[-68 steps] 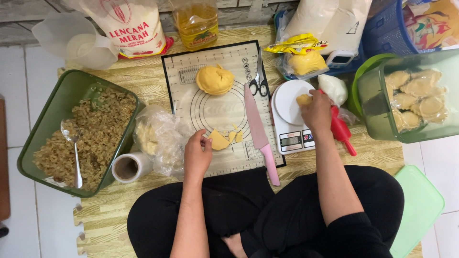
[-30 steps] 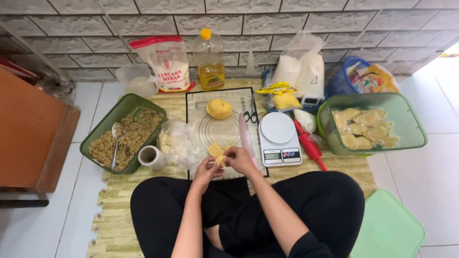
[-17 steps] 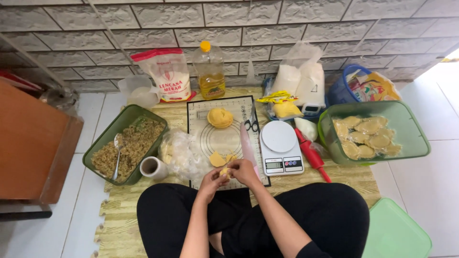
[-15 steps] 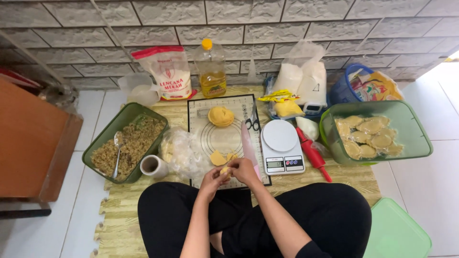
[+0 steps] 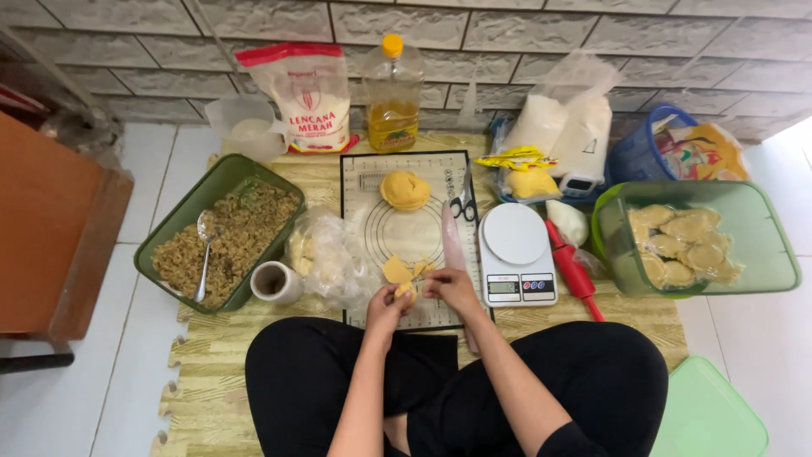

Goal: Weighing and portioning dough into consistent sizes using a digital scale on a floor-level workspace.

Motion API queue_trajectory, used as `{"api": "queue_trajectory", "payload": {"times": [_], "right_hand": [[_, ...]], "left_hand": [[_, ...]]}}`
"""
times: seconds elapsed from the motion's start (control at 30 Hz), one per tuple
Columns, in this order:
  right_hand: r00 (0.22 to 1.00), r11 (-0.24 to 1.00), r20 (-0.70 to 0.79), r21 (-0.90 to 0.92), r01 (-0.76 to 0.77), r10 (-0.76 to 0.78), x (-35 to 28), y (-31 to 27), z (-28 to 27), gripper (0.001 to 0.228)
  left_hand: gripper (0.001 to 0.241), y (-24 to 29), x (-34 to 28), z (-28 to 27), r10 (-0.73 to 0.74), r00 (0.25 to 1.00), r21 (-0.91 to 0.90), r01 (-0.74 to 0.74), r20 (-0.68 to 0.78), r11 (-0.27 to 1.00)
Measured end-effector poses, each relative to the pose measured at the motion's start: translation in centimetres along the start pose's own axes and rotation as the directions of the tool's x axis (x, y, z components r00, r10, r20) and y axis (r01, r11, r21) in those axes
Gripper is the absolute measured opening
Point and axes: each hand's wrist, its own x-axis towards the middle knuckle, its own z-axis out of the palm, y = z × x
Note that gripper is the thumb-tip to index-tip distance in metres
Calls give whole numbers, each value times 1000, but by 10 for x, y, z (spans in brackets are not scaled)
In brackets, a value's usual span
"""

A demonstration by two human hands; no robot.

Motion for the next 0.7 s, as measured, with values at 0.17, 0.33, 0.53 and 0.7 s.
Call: {"api": "queue_trajectory", "payload": {"times": [0.17,0.33,0.53,0.7], "right_hand": [[967,839,-88,-520,160,-239,12,4,-11,24],[909,837,-163,-477,267,-383,-1,-19,6,20],[967,969,223,185,-163,121,-8,-18,7,76],[871,917,321,18,-399,372,-29,-41,-1,67]], "left_hand": [[49,6,-1,3,68,984,-39,-75,-164,996],[45,31,-25,15,290,926,141,-262,-243,955],[45,55,-64,39,712,633,660,-678,303,322],[97,77,-88,42,670,583,661,-728,460,179]]}}
